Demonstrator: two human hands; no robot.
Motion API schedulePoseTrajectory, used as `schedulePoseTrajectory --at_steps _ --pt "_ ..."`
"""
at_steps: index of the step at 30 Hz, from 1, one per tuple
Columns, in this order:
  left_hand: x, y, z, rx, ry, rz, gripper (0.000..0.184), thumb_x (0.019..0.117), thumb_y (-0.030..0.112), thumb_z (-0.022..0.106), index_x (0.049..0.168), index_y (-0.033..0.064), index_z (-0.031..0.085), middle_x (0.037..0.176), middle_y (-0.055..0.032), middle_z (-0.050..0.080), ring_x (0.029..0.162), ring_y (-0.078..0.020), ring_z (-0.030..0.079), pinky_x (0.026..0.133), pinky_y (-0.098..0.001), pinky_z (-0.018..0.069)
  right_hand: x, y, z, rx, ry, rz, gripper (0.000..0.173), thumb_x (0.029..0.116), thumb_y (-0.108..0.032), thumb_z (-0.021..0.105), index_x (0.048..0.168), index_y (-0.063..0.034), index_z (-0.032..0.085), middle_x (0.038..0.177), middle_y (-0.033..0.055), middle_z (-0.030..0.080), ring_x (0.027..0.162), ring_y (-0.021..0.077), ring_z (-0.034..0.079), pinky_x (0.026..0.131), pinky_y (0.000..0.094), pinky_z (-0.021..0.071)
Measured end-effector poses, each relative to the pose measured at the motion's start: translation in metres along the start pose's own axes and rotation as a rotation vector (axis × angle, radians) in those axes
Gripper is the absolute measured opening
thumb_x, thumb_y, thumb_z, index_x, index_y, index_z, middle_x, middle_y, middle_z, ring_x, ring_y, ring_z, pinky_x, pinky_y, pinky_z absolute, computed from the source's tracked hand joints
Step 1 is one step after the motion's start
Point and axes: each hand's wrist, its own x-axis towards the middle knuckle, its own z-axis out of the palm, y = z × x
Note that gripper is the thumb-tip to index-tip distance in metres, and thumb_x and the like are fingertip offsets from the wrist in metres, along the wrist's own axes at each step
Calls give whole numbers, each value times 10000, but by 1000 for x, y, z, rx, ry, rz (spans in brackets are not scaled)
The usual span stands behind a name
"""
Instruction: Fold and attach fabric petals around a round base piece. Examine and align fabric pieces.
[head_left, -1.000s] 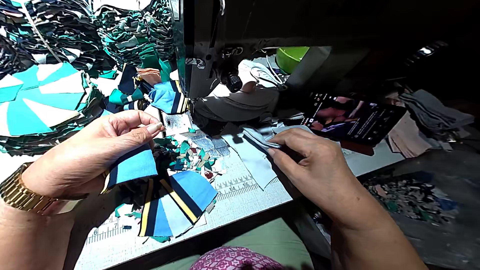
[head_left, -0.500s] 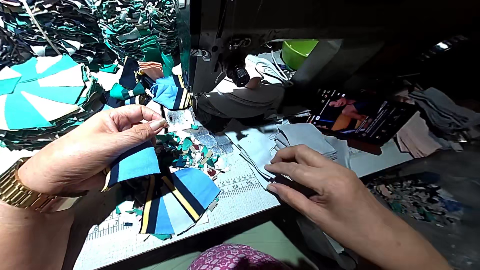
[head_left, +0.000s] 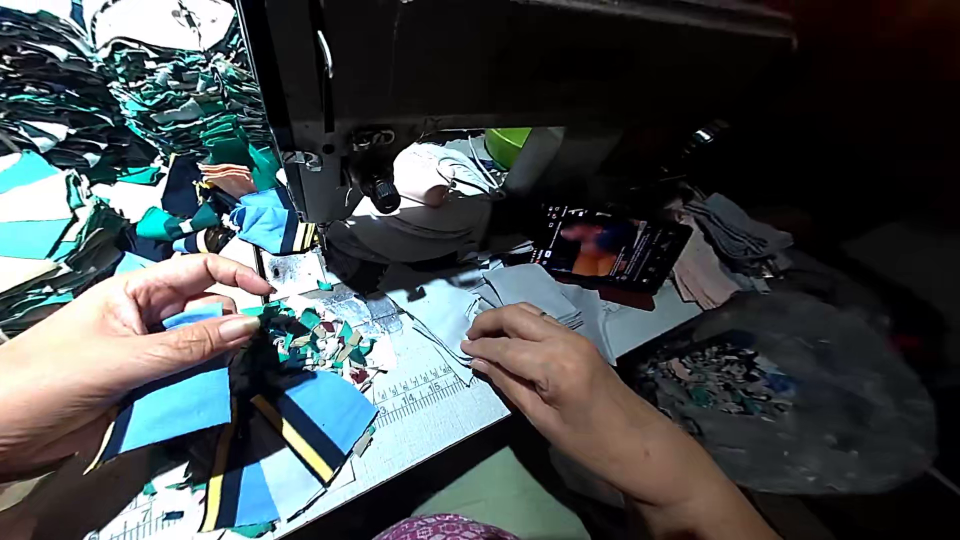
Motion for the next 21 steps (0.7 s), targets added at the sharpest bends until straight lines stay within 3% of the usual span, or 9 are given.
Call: schedulePoseTrajectory --at_steps 4,11,21 --pt "-2 -1 1 -34 24 -3 352 942 -155 414 1116 72 620 700 23 611 597 -37 595 583 -150 511 0 3 -3 70 4 31 194 963 -84 603 1026 -57 784 1082 35 697 1040 108 653 914 219 552" --pt "1 -6 -2 -130 32 -3 334 1009 -80 383 1091 106 648 716 19 653 592 -28 625 563 -158 544 0 4 0 49 20 29 154 947 -93 645 999 -53 784 1060 33 686 1017 108 645 891 207 549" --pt "7 -16 -11 -188 48 -23 332 1067 12 332 1112 117 644 703 41 575 542 2 531 488 -118 461 -2 6 2 56 33 16 166 949 -65 631 1003 -48 787 1057 40 691 1009 115 646 888 212 547"
